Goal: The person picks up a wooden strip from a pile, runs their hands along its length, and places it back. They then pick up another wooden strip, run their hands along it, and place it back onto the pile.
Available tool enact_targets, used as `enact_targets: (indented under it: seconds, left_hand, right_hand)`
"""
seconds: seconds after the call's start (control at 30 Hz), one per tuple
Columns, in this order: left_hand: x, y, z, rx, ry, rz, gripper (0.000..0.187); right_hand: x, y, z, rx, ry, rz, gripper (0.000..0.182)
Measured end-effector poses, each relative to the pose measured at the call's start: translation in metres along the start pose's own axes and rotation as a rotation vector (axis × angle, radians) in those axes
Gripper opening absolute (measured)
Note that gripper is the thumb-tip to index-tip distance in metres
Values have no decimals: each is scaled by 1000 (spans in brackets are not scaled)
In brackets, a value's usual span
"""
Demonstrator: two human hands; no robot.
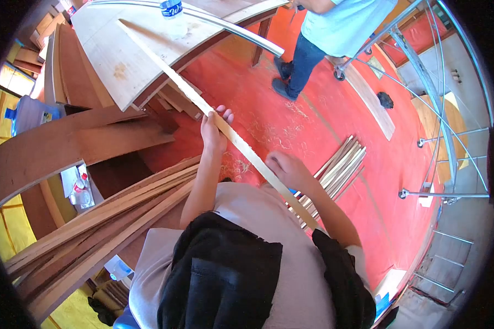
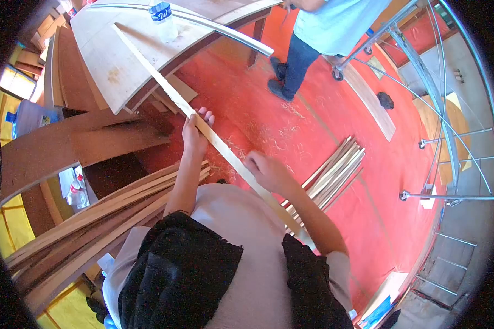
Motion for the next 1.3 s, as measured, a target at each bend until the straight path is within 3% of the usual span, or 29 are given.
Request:
enact_targets:
  seconds: [0.27, 0.37, 0.47, 0.57, 0.67, 0.8, 0.9, 1.0, 1.2, 1.3]
  left_hand:
    - [-20, -2, -35, -19, -9, -17, 22]
    - [-19, -4, -35, -25, 30, -36, 25]
    - [-22, 2, -36, -47, 25, -26, 25]
    - [-32, 7, -37, -42, 5, 25, 25]
    - [-34, 5, -42, -49, 12, 34, 24]
    - [-29, 3, -44, -51, 36, 7, 25]
    - [-28, 1, -46, -54, 23, 16, 24]
    - [-27, 1, -48, -52, 32, -3, 24]
    - [-22, -4, -46, -31, 66, -22, 23]
    - [-21, -3, -47, -42, 58, -39, 23]
  right_hand:
    - [53, 28, 42, -251, 135, -132, 24]
    - [55, 21, 45, -212, 108, -80, 23]
    - [61, 21, 45, -378, 143, -121, 22]
    - [46, 28, 47, -329, 152, 21, 22]
    - [14, 16, 60, -171, -78, 171, 23]
    - [38, 26, 50, -214, 100, 177, 24]
    - [64, 23, 44, -303, 166, -56, 22]
    - [72, 21, 45, -322, 203, -47, 20]
    - [84, -19, 46, 48, 141, 547, 22]
    - [74, -20, 54, -99, -1, 512, 22]
Point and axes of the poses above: each hand's wrist, its own z-axis towards the middle knuckle, its own x-axis out of the palm, y = z × x, the point moved 9 cm from there along z, towards the middle knuckle, and after that the axes turned 7 degrees about -y, right-handed, at the moved point
